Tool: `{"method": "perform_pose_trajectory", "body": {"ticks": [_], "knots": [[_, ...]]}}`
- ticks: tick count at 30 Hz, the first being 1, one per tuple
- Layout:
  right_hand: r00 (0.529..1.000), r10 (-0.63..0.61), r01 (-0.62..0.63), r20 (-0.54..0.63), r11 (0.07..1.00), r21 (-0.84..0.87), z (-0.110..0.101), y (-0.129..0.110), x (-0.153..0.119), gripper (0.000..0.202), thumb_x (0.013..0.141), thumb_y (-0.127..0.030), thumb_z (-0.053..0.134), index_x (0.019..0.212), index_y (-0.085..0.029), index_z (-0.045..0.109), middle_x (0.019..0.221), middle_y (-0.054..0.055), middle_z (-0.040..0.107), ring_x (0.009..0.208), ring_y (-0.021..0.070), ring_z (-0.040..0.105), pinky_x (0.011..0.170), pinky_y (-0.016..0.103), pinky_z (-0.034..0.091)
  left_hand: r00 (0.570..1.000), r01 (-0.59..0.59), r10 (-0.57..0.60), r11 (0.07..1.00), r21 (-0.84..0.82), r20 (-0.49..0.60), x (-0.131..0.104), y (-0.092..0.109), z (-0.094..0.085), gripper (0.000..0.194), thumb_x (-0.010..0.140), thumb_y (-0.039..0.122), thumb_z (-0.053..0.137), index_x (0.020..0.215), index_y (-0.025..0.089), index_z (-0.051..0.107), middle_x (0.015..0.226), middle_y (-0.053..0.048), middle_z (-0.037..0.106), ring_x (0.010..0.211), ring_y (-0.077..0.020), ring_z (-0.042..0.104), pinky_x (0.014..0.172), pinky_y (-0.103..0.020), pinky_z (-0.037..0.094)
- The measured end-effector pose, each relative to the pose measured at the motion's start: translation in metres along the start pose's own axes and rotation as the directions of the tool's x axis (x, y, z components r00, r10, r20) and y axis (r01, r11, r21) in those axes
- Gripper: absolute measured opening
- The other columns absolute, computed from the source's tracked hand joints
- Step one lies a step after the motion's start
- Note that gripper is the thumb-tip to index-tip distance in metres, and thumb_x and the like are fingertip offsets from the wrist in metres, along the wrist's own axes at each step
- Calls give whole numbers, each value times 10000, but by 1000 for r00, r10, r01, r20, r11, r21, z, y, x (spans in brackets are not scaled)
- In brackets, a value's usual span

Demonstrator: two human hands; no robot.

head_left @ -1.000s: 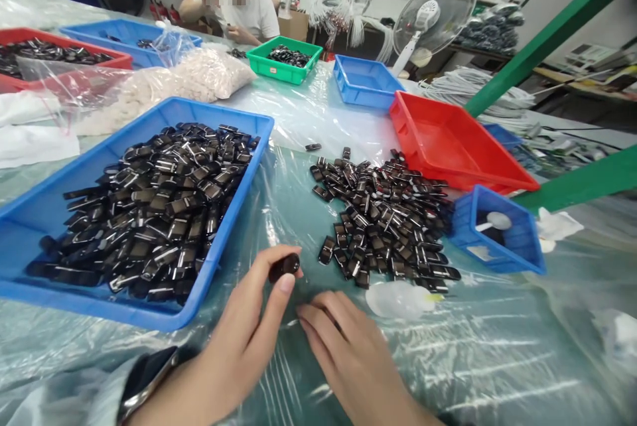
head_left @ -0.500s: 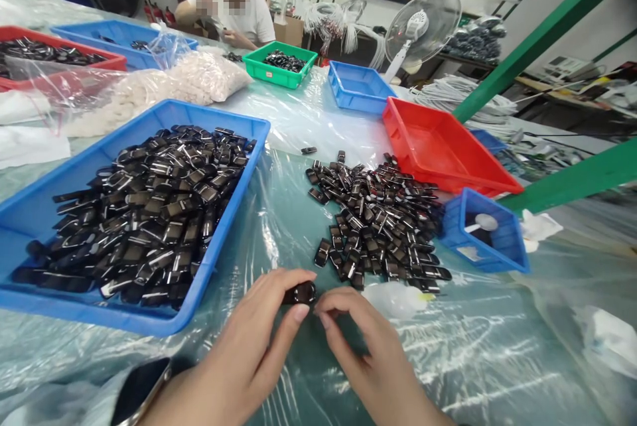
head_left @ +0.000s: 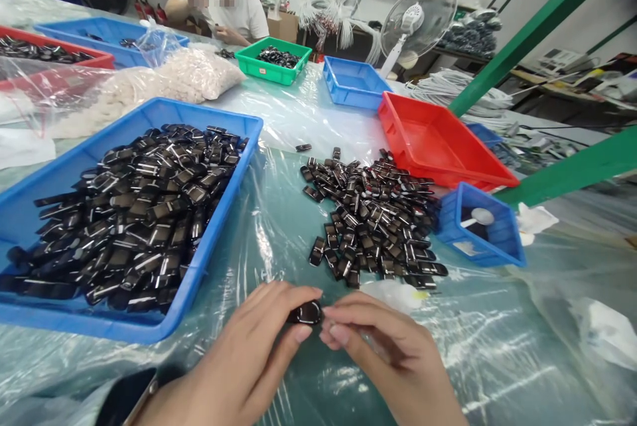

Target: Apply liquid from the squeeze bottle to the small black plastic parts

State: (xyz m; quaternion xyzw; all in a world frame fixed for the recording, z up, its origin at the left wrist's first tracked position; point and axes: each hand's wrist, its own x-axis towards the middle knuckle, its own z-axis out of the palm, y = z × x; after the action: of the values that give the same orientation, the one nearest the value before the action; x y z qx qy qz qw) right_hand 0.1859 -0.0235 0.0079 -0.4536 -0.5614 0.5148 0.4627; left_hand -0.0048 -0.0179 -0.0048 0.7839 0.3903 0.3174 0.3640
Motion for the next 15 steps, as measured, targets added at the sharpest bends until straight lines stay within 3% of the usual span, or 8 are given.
{"method": "perform_pose_trajectory", "body": {"ticks": [3,6,12,15], "knots": [[982,186,-177,-38,968,178,2,-3,-2,123,796,-242,731,890,-321,728,746,-53,691,684,69,665,662,156,535,999,45,-44,998,-38,16,3,2,-1,303,996,187,385,1268,319,394,1146,11,590,1093,-173,560,884,-269,466],[945,320,-319,62,871,372,2,-8,0,88,744,-283,784,767,-253,704,682,-63,698,626,55,666,629,152,534,995,44,-36,995,-86,92,6,5,-4,314,983,153,409,1254,313,420,1092,29,596,1036,-155,565,894,-258,446],[889,386,-458,247,739,494,1,-16,5,114,740,-258,790,754,-210,688,619,-59,712,577,45,667,588,154,529,975,29,9,985,-168,220,9,9,-12,350,972,88,409,1261,277,470,1072,15,602,969,-152,553,874,-268,425],[870,398,-492,290,715,496,-1,-15,5,138,748,-258,784,761,-191,665,623,-57,698,570,45,666,568,156,529,969,-47,78,989,-138,233,10,10,-13,293,988,123,404,1242,238,492,1075,-14,606,953,-166,553,862,-282,424]]}}
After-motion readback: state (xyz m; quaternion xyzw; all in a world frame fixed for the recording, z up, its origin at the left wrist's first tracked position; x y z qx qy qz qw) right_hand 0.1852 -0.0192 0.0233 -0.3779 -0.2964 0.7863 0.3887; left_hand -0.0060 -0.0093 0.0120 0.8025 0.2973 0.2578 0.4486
